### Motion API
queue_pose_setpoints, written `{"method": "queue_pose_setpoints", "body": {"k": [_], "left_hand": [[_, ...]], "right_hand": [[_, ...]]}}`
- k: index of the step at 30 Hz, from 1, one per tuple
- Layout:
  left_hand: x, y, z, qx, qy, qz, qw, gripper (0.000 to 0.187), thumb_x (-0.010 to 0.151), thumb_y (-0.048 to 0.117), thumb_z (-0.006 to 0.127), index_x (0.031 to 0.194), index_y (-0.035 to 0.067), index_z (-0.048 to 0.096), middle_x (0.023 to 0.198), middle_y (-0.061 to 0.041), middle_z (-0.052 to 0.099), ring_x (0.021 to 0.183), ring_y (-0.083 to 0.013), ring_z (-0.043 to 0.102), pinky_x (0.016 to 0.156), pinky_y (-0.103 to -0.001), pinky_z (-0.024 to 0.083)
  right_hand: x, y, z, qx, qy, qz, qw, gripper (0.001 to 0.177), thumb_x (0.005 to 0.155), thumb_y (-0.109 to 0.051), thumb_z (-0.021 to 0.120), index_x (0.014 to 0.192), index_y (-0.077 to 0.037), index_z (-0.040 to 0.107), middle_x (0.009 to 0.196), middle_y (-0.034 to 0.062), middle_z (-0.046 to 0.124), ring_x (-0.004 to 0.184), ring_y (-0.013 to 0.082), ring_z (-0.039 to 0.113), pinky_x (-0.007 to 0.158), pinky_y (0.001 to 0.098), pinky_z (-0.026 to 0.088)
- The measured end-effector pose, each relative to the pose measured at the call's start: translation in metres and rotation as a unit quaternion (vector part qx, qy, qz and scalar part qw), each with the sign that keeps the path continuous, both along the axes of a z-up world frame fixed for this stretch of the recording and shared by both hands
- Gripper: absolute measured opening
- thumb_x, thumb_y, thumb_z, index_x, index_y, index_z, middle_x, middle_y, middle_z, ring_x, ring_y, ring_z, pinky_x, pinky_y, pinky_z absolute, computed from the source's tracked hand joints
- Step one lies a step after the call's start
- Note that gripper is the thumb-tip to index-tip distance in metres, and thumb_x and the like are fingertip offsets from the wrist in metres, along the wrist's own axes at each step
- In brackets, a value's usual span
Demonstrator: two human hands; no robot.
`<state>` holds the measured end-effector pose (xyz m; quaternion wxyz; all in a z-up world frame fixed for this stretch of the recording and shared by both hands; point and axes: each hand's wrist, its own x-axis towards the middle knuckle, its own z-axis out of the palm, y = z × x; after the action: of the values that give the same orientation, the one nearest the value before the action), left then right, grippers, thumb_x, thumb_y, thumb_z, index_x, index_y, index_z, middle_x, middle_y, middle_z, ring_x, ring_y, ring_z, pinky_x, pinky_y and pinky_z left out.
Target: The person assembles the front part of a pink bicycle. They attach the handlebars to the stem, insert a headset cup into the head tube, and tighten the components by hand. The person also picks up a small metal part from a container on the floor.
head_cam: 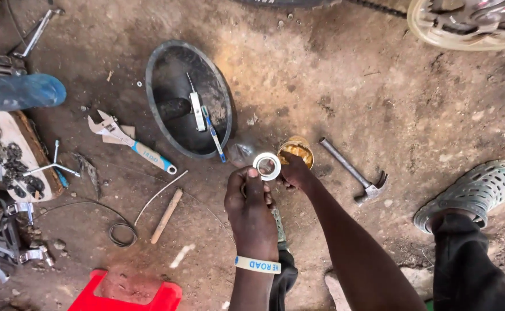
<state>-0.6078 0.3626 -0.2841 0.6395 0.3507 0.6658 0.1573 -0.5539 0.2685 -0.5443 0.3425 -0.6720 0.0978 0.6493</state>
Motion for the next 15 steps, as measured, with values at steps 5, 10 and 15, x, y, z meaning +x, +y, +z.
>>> {"method": "queue_pose_setpoints", "body": {"k": [5, 10, 15], "left_hand": [[0.002, 0.005, 0.004, -0.009, -0.009, 0.017, 1.0, 0.023, 0.103, 0.024, 0.056, 0.093, 0.006, 0.064, 0.066, -0.005, 0.051, 0.057, -0.0138, 0.044, 0.051, -0.03, 0.039], [0.009, 0.0, 0.007, -0.006, -0.024, 0.024, 0.999, 0.023, 0.105, 0.023, 0.054, 0.096, 0.004, 0.063, 0.067, -0.006, 0.049, 0.058, -0.0127, 0.044, 0.05, -0.029, 0.038], [0.012, -0.008, 0.008, -0.007, -0.015, 0.007, 1.0, 0.023, 0.104, 0.023, 0.055, 0.095, 0.005, 0.065, 0.069, -0.005, 0.05, 0.061, -0.0127, 0.045, 0.052, -0.028, 0.04]], "right_hand": [[0.004, 0.007, 0.012, -0.037, 0.003, -0.036, 0.999, 0.051, 0.101, -0.015, 0.059, 0.15, -0.015, 0.049, 0.06, 0.0135, 0.061, 0.041, 0.0169, 0.044, 0.036, 0.0302, 0.027], [0.012, 0.01, 0.033, -0.072, 0.001, -0.02, 0.997, 0.039, 0.102, -0.014, 0.053, 0.14, -0.015, 0.061, 0.057, 0.0122, 0.059, 0.04, 0.0164, 0.04, 0.038, 0.0307, 0.026], [0.003, -0.005, 0.012, -0.052, -0.034, -0.039, 0.997, 0.025, 0.095, -0.007, 0.066, 0.116, -0.016, 0.058, 0.055, 0.0129, 0.059, 0.038, 0.0167, 0.041, 0.033, 0.0307, 0.026]]}}
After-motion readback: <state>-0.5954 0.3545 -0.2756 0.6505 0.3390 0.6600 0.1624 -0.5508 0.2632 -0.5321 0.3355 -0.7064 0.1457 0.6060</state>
